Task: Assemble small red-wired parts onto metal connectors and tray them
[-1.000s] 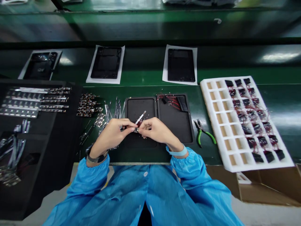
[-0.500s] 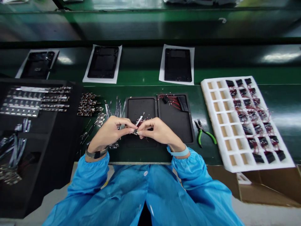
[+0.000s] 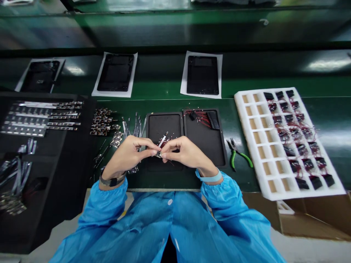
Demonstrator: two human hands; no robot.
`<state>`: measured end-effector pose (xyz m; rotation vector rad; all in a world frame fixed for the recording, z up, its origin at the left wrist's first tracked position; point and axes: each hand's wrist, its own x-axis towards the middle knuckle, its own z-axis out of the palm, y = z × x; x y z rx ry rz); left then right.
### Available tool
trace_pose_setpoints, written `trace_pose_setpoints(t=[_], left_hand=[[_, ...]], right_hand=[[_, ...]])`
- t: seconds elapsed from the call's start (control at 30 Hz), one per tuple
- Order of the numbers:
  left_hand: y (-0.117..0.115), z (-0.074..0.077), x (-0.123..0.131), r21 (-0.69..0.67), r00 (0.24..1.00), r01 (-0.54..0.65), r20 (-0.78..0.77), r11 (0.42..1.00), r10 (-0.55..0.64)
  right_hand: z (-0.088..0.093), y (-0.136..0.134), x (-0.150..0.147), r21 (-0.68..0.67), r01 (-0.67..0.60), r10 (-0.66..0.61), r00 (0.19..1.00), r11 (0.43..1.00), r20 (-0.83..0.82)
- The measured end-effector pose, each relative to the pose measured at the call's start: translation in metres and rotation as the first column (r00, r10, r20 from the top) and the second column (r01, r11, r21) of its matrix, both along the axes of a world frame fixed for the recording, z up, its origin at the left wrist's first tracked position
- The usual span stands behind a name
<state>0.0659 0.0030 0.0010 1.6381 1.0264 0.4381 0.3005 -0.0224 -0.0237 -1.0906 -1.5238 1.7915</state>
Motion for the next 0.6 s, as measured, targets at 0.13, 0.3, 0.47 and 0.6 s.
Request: trace_pose_setpoints(t=[0.13, 0.3, 0.47, 0.6], left_hand=[[0.011, 0.01, 0.006, 0.036, 0.997, -0.071, 0.035, 0.997, 0.07], [0.066, 0.016, 0.01, 0.171, 0.878, -0.414, 0.333, 0.894, 0.343], [0.174, -0.008, -0.014, 0.269, 0.681, -0.717, 0.464, 0.643, 0.566], [0.238, -0.023, -0.043, 0.384, 0.79, -0.612, 0.347, 0.691, 0.506]], right_hand=[[0.004, 0.005, 0.016, 0.142, 0.11, -0.118, 0.992, 0.984, 0.049], [-0.004, 0.018, 0.061, 0.506, 0.443, -0.61, 0.759, 0.74, 0.229], [-0.03, 0.035, 0.088, 0.647, 0.377, -0.684, 0.657, 0.663, 0.317], [-0.045, 0.042, 0.091, 0.683, 0.291, -0.669, 0.636, 0.67, 0.385]])
